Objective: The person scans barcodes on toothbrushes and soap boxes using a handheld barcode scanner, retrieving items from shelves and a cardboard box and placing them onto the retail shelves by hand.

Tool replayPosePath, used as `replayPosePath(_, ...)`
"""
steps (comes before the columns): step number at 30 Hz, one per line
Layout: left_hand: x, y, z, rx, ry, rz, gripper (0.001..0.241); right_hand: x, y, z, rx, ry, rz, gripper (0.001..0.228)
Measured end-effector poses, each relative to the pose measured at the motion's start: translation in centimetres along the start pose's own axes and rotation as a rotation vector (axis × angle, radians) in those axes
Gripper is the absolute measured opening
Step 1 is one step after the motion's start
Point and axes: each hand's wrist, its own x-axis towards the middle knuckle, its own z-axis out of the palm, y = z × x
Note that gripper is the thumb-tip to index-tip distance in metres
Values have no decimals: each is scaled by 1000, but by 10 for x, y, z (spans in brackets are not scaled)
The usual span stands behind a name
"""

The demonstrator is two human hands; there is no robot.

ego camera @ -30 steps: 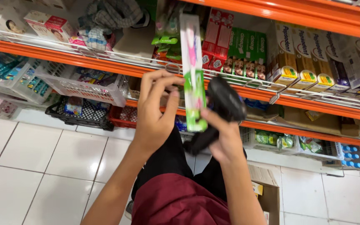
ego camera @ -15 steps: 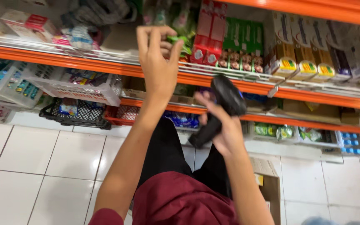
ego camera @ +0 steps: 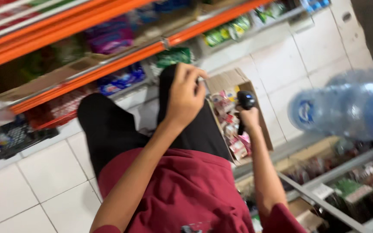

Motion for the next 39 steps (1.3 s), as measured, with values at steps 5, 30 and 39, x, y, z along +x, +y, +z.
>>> replayPosePath(5,-35,-49,133,16,-413,-182,17,15,99,24,-260,8,110,15)
replayPosePath(30,-59,-128,164,210,-454,-336,12,60,174,66,-233,-478,329,44)
replayPosePath(39,-65,-138,166,184,-492,-321,13,1,129,13,244,-472,112,32)
